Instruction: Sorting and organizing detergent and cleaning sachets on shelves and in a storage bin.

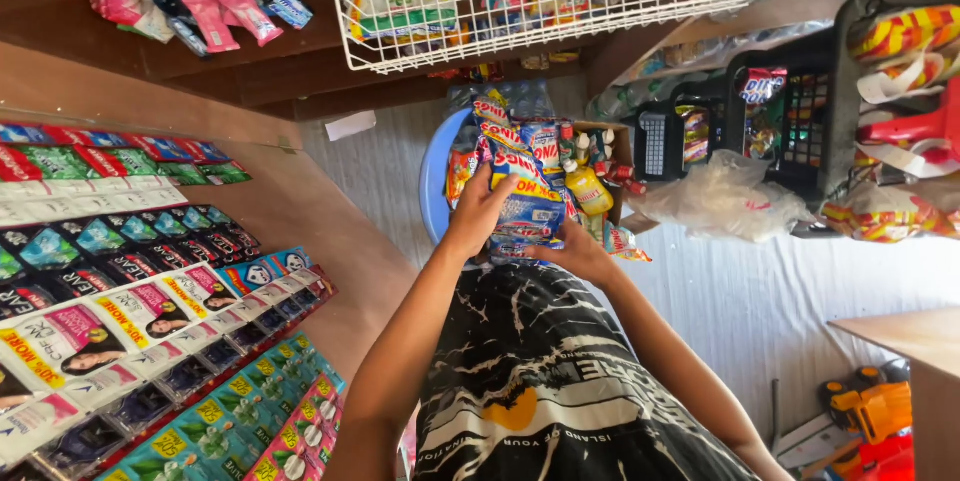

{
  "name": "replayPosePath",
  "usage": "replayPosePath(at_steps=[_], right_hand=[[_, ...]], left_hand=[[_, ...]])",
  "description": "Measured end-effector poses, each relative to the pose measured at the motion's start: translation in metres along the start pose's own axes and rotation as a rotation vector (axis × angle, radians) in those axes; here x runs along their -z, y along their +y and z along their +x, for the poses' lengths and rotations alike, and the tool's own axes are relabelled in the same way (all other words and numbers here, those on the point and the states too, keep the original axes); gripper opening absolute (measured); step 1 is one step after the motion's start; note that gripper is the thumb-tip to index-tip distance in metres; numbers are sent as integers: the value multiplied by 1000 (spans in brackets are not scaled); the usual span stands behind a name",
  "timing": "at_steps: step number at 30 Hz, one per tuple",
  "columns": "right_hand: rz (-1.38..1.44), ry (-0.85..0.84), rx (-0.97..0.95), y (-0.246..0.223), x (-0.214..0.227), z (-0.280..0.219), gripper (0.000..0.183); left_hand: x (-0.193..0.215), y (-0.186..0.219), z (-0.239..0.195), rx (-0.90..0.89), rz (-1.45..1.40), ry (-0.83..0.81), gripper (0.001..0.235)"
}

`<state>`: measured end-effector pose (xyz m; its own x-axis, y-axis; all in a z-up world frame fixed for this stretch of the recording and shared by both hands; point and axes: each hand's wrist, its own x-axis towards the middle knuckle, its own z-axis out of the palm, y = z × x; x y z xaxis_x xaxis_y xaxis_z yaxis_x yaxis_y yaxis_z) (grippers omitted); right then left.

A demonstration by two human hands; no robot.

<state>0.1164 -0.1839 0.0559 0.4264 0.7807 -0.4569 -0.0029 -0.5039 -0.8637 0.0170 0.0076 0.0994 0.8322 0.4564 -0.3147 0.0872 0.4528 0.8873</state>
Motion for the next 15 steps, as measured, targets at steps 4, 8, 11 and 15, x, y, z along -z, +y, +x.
replayPosePath(at_steps=[4,8,11,15], right_hand=[[22,22,64,-25,-15,-9,63],[300,-43,-153,-42,-6,-20,46],[70,-48,-11,-73,14,-36,37],[210,20,236,-91,38,-50,38]], left_hand=[[-26,71,-16,35,-175,-38,30],[-33,105,-19,-20,-186,-39,34],[-26,109,-13,-78,-318,-80,36],[1,55,-3,-145,-136,-113,36]])
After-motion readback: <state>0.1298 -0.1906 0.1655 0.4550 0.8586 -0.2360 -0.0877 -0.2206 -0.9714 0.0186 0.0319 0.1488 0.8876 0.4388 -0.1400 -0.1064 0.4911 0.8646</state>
